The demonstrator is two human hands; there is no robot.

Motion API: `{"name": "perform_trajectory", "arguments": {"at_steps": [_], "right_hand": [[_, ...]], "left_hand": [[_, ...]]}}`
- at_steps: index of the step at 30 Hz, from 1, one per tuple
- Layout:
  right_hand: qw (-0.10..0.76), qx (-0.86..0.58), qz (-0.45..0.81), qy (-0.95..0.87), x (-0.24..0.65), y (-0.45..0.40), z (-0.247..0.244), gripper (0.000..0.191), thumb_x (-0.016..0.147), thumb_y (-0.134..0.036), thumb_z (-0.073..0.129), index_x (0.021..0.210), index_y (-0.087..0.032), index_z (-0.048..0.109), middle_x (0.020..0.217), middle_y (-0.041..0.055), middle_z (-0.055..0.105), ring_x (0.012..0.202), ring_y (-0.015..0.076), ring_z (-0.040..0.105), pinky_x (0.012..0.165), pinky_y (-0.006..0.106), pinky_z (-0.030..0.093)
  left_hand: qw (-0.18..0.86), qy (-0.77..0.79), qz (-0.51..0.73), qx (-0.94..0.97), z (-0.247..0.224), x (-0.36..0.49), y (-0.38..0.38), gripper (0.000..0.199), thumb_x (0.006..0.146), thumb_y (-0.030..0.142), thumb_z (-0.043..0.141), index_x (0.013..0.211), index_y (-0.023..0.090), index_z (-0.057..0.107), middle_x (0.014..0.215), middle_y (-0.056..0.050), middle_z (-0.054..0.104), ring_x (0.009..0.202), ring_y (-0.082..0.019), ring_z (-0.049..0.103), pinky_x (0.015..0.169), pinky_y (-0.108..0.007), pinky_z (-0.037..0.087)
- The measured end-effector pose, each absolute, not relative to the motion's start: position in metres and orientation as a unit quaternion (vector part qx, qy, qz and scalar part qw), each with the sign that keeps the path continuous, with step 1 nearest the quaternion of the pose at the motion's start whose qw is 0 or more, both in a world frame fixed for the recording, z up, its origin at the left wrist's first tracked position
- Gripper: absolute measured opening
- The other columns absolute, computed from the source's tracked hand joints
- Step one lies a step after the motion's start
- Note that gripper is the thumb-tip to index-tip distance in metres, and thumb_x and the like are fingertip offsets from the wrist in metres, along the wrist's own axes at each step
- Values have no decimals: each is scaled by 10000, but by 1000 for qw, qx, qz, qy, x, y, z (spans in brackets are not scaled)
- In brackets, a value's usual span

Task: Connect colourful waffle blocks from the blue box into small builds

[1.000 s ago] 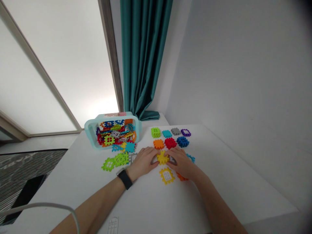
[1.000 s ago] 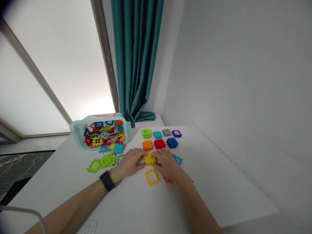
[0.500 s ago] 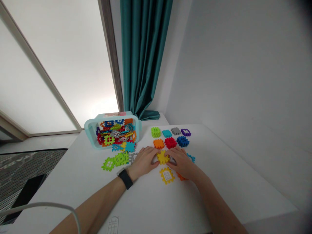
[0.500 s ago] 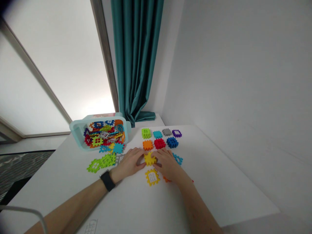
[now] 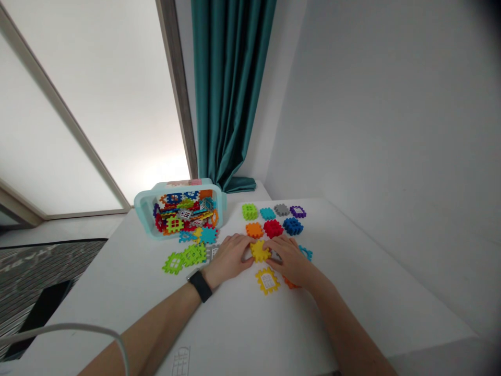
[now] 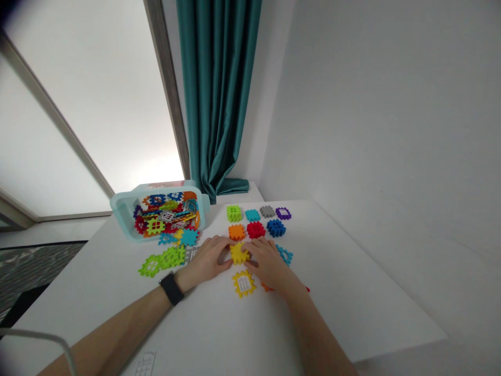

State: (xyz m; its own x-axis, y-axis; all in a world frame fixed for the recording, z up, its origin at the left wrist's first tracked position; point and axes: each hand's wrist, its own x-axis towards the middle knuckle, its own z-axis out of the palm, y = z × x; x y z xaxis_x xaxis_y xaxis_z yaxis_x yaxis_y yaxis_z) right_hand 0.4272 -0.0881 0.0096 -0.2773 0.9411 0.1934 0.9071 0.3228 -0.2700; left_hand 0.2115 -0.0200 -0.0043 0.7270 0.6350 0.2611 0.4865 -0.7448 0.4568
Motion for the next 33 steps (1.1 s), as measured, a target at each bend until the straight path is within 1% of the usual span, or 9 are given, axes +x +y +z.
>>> {"name": "perform_trajectory", "arguments": {"at_steps": [7,11,15,21,24,27,30,33], "right_hand": [[158,-576,41,-801,427,-90,10,228,851,-179,619,1069,-246,625,1110,67,660,1093,271,554,974,434,384],[168,-574,31,-801,428,-91,10,235,842,-192,637,1069,-249,621,1121,68,645,1110,275,543,969,435,390],[188,-571,28,-798,430,-90,10,243,833,-182,642,1066,-242,618,1115,72,644,1117,277,537,971,445,390],[233,-567,26,-790,424,-90,17,128,895,-186,563,1007,-217,616,1044,82,664,1056,265,559,962,452,405],[260,-561,38,-785,417,-89,24,115,918,-196,525,992,-219,611,1023,78,672,1038,258,582,960,449,415],[283,-544,81,-786,407,-88,33,127,941,-211,497,1009,-221,603,1047,74,680,1037,240,606,960,428,434],[286,-521,121,-795,393,-86,43,134,958,-227,486,1018,-220,606,1067,76,683,1023,228,618,932,397,462],[279,-493,134,-813,376,-84,50,129,959,-219,496,1025,-210,606,1073,80,682,1031,222,614,950,387,461]], "left_hand": [[178,321,195,910,-3,211,-20,382,848,251,666,1202,223,524,1210,-73,653,1110,-268,594,944,-398,437],[174,314,197,912,-2,210,-19,428,841,257,676,1231,221,505,1219,-82,643,1125,-271,590,946,-395,446],[176,313,203,911,2,207,-18,417,841,255,678,1220,218,508,1185,-84,652,1103,-270,601,917,-389,461],[202,314,230,899,13,198,-17,419,834,244,694,1220,216,531,1147,-72,665,1084,-262,612,932,-399,462],[219,304,246,894,19,191,-17,373,856,249,672,1206,214,550,1141,-74,669,1082,-252,615,938,-392,469],[222,292,261,893,28,180,-17,283,878,242,637,1152,206,579,1119,-72,675,1057,-235,624,940,-378,474],[207,284,257,900,37,164,-17,194,906,263,598,1090,203,608,1089,-73,686,1029,-230,632,913,-360,485],[182,292,238,908,44,142,-17,153,910,260,581,1045,200,623,1056,-76,695,997,-229,640,870,-340,490]]}}
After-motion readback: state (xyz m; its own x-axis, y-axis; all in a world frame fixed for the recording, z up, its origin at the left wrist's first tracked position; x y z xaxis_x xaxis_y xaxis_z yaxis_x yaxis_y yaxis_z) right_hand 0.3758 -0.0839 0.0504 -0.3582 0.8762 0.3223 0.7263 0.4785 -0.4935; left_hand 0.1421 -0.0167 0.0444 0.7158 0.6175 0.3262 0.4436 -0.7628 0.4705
